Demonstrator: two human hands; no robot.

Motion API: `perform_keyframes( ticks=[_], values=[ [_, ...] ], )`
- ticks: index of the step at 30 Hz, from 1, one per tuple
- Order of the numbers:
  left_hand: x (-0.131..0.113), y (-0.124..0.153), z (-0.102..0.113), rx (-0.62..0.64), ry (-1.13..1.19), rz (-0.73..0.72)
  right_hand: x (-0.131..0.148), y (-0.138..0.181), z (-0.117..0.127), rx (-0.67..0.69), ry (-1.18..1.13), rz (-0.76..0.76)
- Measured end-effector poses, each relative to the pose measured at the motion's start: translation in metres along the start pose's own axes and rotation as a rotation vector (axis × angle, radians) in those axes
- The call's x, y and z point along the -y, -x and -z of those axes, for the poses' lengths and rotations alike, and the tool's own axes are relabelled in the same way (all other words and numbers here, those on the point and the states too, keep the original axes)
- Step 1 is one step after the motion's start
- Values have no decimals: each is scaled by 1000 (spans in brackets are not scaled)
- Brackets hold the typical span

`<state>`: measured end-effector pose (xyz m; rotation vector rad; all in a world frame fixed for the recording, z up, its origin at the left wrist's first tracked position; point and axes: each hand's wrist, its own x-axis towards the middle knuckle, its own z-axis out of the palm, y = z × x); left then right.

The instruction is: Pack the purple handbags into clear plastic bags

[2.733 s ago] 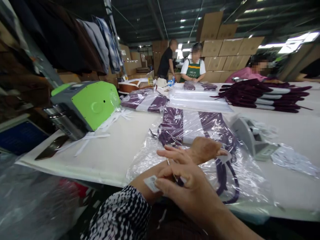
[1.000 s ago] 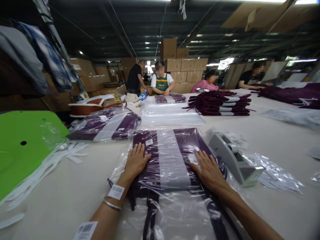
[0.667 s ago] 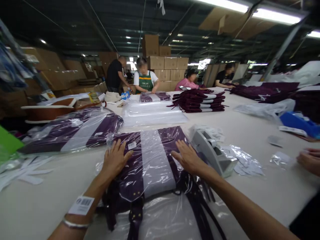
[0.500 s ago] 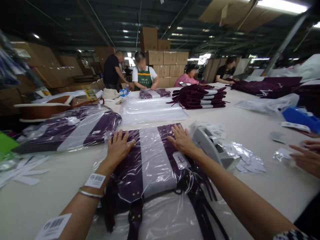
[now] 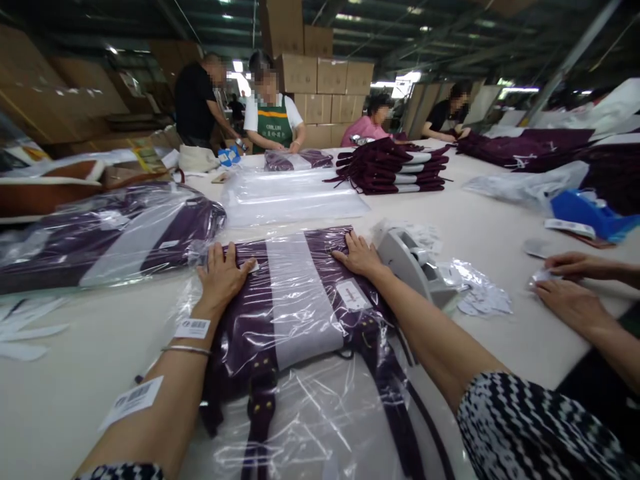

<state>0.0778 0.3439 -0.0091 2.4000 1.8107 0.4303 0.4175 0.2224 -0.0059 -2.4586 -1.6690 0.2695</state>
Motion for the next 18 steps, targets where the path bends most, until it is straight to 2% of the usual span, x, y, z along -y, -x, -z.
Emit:
perform_keyframes(
  ticks=[4,8,11,14,16,18],
  values=[
    [0,5,9,110,4,-25,3,12,20,120,-20,0],
    [5,40,24,242,-25,-133,10,67,35,180,-38,142],
    [5,90,36,295,-45,-263,24,129,31,118,-39,392],
    [-2,151,50,283,-35,-339,47,178,17,53,5,694],
    [-10,194,57,213,-47,-398,63,193,5,9,62,782],
    [-16,236,60,121,-77,-481,76,195,-6,-52,115,778]
  ],
)
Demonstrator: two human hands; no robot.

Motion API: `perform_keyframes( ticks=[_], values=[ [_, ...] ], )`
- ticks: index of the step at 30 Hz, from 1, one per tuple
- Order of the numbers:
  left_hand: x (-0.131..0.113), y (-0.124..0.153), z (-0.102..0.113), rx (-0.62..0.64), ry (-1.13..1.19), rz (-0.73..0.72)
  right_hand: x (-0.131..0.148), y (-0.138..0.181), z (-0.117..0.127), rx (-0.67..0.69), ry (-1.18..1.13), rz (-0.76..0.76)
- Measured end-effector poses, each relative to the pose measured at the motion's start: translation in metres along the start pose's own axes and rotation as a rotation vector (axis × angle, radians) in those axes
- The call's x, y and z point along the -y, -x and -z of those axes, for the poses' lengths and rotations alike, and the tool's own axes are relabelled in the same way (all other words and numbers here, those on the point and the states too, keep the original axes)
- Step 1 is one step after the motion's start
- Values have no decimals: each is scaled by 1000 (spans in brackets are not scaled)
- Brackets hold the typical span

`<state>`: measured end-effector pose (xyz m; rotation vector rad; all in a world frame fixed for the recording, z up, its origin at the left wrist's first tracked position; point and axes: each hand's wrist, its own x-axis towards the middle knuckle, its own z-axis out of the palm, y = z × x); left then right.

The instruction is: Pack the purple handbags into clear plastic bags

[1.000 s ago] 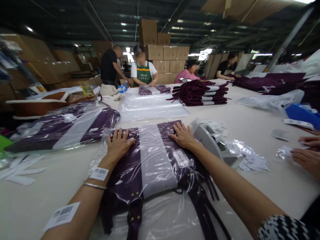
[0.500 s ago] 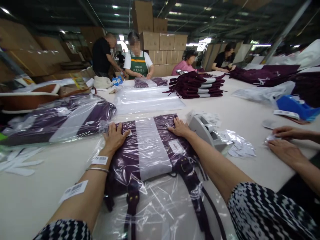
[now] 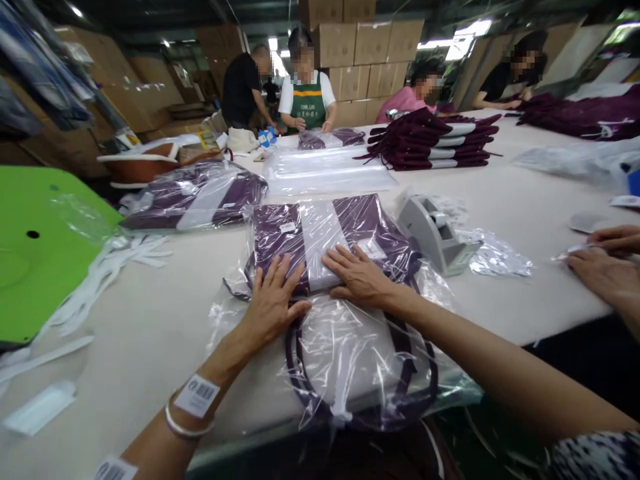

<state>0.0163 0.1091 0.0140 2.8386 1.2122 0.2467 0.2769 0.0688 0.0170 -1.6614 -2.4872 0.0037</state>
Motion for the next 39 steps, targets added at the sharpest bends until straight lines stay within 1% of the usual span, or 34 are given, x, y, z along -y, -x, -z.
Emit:
perform_keyframes(
  ticks=[2,3,5,7,10,15,17,19,21,23,26,27,28,29,30,31,32,33,34,36,38,39],
  values=[
    [-19,31,-6,-60,-28,-48,4,-10,-10,-38,50,-43],
    [-24,44,-11,-75,-27,-45,4,-15,-14,-55,66,-68],
    [-29,63,-20,-91,-10,1,3,-25,-22,-81,87,-113],
    [-25,71,-26,-97,10,47,-1,-36,-28,-100,94,-147],
    [-13,63,-29,-82,25,62,-10,-58,-33,-114,89,-181],
    [2,27,-26,31,25,82,-29,-95,-35,-112,69,-207],
    [5,19,-24,70,28,79,-34,-102,-34,-95,52,-222],
    [7,18,-22,86,33,63,-34,-101,-29,-59,17,-235],
    [10,24,-20,85,43,36,-29,-89,-20,-22,-52,-224],
    [13,36,-18,79,64,-6,-15,-62,-3,-50,-150,-177],
    [15,61,-17,79,89,-98,22,4,32,-180,-395,-109],
    [15,71,-16,81,90,-133,36,30,44,-179,-524,-117],
    [13,81,-15,81,89,-167,50,57,55,-100,-662,-131],
    [11,91,-14,77,88,-201,62,82,62,31,-797,-155],
    [8,100,-13,68,91,-233,73,105,66,204,-901,-169],
    [5,108,-12,54,97,-261,81,125,66,344,-968,-186],
    [1,114,-11,34,105,-287,86,141,63,444,-1009,-217],
    [-3,119,-11,5,113,-305,90,153,57,500,-1031,-258],
    [-8,121,-11,-31,123,-307,91,162,50,509,-1043,-312],
    [-17,119,-10,-102,149,-269,93,169,36,458,-1096,-443],
    [-26,113,-7,-164,184,-208,98,166,28,405,-1194,-528],
    [-30,109,-3,-191,208,-180,102,162,26,386,-1240,-534]
  ],
)
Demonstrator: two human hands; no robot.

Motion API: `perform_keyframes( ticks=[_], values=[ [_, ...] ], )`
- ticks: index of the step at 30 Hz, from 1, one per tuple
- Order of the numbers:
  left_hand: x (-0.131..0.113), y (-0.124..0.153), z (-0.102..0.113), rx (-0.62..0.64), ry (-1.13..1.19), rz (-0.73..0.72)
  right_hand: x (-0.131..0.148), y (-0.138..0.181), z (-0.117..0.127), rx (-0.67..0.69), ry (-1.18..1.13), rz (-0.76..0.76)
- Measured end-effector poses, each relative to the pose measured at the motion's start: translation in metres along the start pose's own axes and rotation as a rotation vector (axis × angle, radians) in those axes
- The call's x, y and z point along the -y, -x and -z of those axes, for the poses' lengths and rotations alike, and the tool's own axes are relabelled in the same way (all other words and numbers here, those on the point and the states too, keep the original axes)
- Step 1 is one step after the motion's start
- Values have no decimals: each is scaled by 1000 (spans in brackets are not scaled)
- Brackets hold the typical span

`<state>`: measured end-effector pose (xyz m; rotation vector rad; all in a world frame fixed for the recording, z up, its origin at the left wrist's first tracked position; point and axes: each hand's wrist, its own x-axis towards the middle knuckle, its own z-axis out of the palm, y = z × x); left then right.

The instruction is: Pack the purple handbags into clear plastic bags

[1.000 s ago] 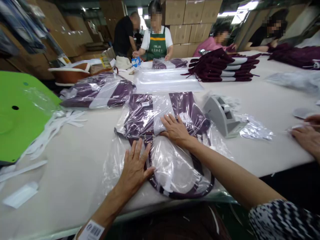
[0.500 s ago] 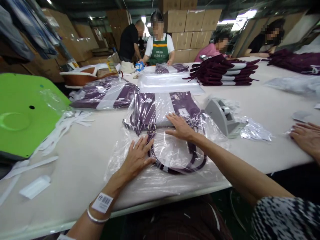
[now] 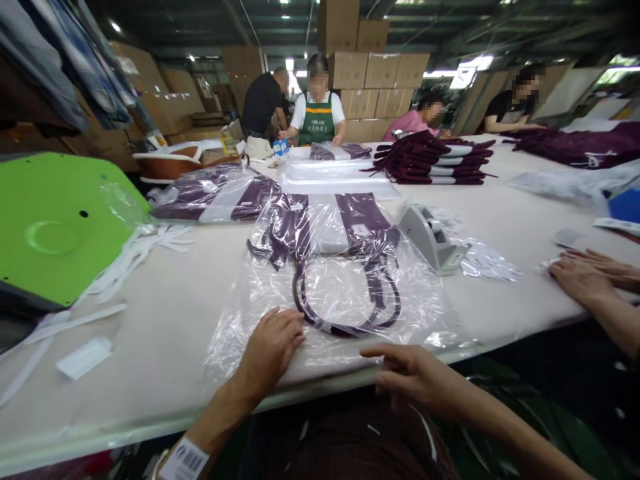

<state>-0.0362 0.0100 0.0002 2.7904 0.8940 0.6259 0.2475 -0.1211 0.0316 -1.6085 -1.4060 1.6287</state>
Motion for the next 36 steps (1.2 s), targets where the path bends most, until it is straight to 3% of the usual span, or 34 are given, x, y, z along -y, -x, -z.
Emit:
perform_keyframes(
  ticks=[4,7,9,10,12,14,15,19,22,28,31,36],
  values=[
    [-16,-11,28,-189,129,151,19,-18,-19,-48,63,189],
    [-33,-6,54,-406,182,275,29,-38,-29,-256,263,411],
    [-45,1,62,-466,166,235,32,-51,-34,-370,417,521],
    [-51,4,61,-420,162,191,33,-56,-37,-404,495,545],
    [-60,8,48,-211,182,103,34,-62,-41,-441,640,544],
    [-64,10,26,-26,193,65,35,-64,-44,-484,765,528],
    [-65,10,13,9,173,65,34,-64,-43,-518,822,527],
    [-56,8,-30,-43,-47,131,27,-67,-33,-667,1001,464],
    [-47,3,-44,-85,-188,213,23,-75,-28,-661,1034,381],
    [-28,-25,-31,-6,-197,204,43,-88,-36,-527,983,441],
    [-19,-40,-15,78,-118,220,56,-95,-40,-514,1018,398],
    [1,-50,0,162,43,94,63,-103,-47,-533,1054,397]
  ],
)
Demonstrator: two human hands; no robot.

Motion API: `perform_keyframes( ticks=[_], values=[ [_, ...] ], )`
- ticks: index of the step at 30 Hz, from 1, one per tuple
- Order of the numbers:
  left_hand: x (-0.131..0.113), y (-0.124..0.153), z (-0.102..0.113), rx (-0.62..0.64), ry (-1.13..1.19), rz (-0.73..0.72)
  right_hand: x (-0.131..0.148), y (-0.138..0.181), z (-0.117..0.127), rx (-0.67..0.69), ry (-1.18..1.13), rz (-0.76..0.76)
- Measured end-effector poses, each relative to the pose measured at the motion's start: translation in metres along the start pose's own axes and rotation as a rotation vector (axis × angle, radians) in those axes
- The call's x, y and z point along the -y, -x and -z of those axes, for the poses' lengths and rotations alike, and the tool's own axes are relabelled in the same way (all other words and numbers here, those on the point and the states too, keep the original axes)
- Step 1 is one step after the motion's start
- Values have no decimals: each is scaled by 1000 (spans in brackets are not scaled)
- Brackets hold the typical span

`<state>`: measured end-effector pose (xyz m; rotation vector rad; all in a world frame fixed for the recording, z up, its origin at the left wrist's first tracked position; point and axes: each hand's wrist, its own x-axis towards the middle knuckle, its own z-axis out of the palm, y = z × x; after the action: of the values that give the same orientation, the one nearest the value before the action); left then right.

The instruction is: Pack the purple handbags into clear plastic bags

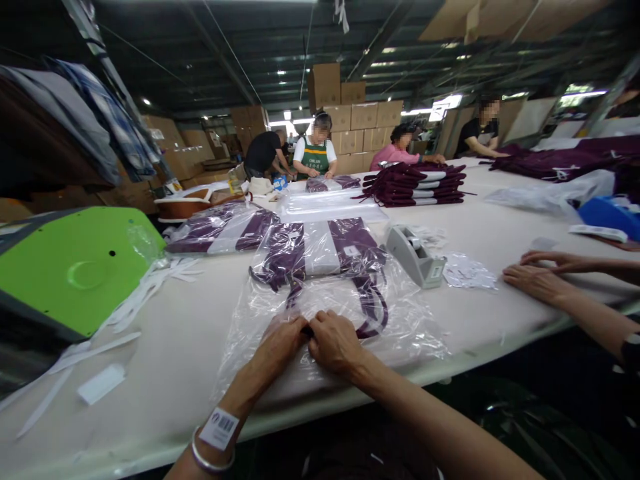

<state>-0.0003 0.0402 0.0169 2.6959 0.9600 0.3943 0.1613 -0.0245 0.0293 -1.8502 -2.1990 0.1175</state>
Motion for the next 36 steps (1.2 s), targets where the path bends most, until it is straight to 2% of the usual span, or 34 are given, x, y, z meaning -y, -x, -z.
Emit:
perform_keyframes(
  ticks=[6,15,19,22,25,29,32,36],
  values=[
    [15,-2,4,15,71,-39,-2,4,6,1,28,-29],
    [12,-2,10,82,-3,-69,-22,19,17,22,115,-30],
    [26,4,15,86,-9,-61,-43,27,17,1,99,-89],
    [34,9,21,83,32,-45,-64,31,22,22,-19,-120],
    [24,11,19,74,56,-44,-76,30,34,119,-250,-115],
    [-6,8,3,53,-2,-84,-73,18,51,275,-466,-97],
    [-22,6,-5,30,-47,-97,-66,7,51,281,-511,-135],
    [-25,7,-7,-8,-46,-124,-59,-3,37,286,-640,-187]
  ],
)
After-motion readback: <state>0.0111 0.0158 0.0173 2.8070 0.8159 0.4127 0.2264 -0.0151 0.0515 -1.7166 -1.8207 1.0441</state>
